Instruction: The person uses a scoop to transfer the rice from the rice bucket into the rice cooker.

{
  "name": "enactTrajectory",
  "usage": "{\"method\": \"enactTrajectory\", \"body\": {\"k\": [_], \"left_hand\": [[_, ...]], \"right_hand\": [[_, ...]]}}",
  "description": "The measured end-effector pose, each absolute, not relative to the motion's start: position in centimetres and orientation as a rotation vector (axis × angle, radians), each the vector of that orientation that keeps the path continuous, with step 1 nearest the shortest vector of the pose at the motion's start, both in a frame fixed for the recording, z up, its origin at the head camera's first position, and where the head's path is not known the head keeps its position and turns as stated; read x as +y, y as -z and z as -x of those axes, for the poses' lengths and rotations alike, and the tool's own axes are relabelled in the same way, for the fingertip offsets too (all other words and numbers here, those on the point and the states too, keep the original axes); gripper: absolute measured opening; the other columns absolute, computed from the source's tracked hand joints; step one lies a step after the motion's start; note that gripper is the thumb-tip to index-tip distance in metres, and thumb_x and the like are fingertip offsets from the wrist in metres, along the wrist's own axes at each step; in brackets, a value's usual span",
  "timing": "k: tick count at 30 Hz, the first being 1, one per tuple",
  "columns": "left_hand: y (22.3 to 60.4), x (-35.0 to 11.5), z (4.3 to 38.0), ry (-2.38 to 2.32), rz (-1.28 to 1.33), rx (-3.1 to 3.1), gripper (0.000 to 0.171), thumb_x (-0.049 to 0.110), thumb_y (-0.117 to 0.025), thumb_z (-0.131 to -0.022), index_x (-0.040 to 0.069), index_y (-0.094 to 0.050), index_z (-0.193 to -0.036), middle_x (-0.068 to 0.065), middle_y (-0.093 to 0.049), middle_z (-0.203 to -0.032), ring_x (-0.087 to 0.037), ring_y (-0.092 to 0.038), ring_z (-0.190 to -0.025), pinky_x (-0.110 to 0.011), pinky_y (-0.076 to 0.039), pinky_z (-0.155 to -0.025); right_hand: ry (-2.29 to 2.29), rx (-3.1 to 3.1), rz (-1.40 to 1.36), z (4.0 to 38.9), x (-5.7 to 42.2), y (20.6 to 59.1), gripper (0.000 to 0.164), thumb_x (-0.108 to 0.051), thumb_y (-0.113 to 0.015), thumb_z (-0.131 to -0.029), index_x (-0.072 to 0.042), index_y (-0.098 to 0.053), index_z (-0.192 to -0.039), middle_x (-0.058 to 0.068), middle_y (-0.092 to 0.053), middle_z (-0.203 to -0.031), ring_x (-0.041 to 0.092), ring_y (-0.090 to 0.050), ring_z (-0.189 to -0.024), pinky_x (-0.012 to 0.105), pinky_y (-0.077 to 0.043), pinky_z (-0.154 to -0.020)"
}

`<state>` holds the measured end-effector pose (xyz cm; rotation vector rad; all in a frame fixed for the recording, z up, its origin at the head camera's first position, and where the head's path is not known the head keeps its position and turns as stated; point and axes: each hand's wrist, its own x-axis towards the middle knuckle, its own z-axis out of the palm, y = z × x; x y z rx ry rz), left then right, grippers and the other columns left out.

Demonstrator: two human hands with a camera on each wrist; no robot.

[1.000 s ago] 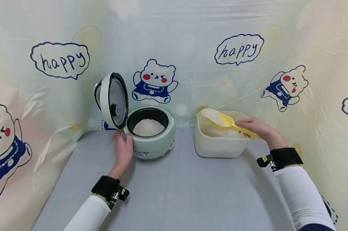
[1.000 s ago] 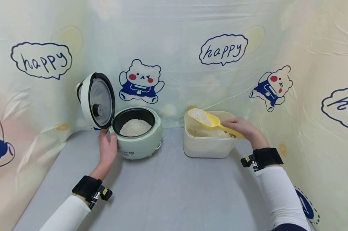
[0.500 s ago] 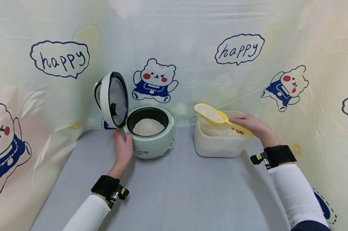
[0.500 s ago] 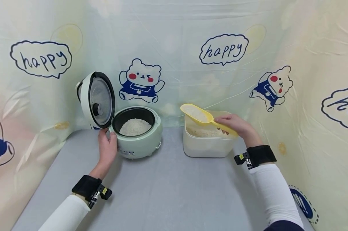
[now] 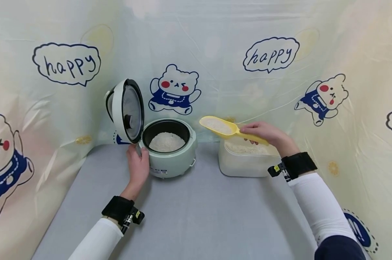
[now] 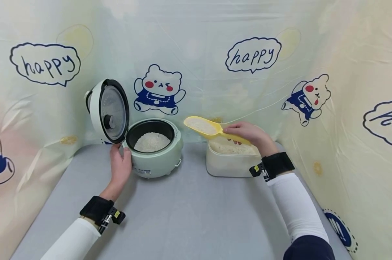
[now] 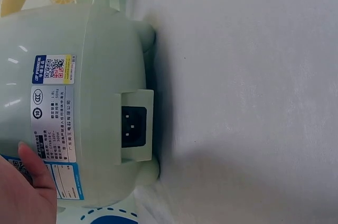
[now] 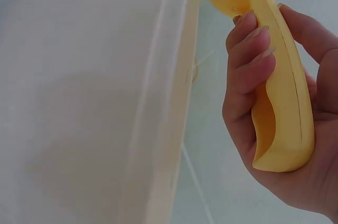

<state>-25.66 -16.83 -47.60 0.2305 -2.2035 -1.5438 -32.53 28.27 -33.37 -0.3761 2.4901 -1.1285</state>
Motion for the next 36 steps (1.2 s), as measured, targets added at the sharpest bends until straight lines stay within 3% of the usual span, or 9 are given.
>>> {"method": "enactTrajectory", "body": {"k": [5, 10, 23, 36], "left_hand": [[47.4, -16.8, 25.6, 1.538, -0.239, -2.204, 0.056, 0.026, -0.040, -0.106, -0.007, -0.033, -0.150, -0.032, -0.034, -0.148, -0.043, -0.040, -0.134, -0.056, -0.028, -0.117], [47.5, -16.8, 25.7, 1.536, -0.248, -2.215, 0.056, 0.027, -0.040, -0.106, -0.007, -0.033, -0.150, -0.032, -0.034, -0.147, -0.043, -0.040, -0.135, -0.056, -0.028, -0.118], [47.4, -16.8, 25.5, 1.538, -0.242, -2.208, 0.057, 0.026, -0.041, -0.106, -0.007, -0.032, -0.151, -0.032, -0.034, -0.148, -0.043, -0.039, -0.135, -0.055, -0.028, -0.118], [47.5, -16.9, 25.7, 1.524, -0.244, -2.201, 0.056, 0.027, -0.041, -0.106, -0.008, -0.035, -0.149, -0.032, -0.034, -0.148, -0.043, -0.040, -0.135, -0.055, -0.029, -0.117]], "right_hand": [[1.075, 2.475, 0.458, 33.1, 25.6, 31.9, 0.041, -0.041, -0.063, -0.103, -0.006, -0.071, -0.121, 0.010, -0.059, -0.092, 0.031, -0.055, -0.081, 0.037, -0.048, -0.072], [0.995, 2.467, 0.486, 33.3, 22.7, 30.1, 0.040, -0.037, -0.060, -0.105, -0.006, -0.071, -0.128, 0.008, -0.065, -0.095, 0.026, -0.057, -0.078, 0.031, -0.046, -0.067], [0.729, 2.503, 0.480, 34.0, 16.6, 26.1, 0.035, -0.028, -0.062, -0.104, -0.007, -0.071, -0.131, 0.014, -0.068, -0.111, 0.025, -0.058, -0.078, 0.030, -0.047, -0.068], [0.559, 2.557, 0.449, 33.5, 13.1, 23.8, 0.033, -0.021, -0.059, -0.105, -0.007, -0.067, -0.134, 0.016, -0.067, -0.109, 0.023, -0.055, -0.073, 0.030, -0.045, -0.066]]}}
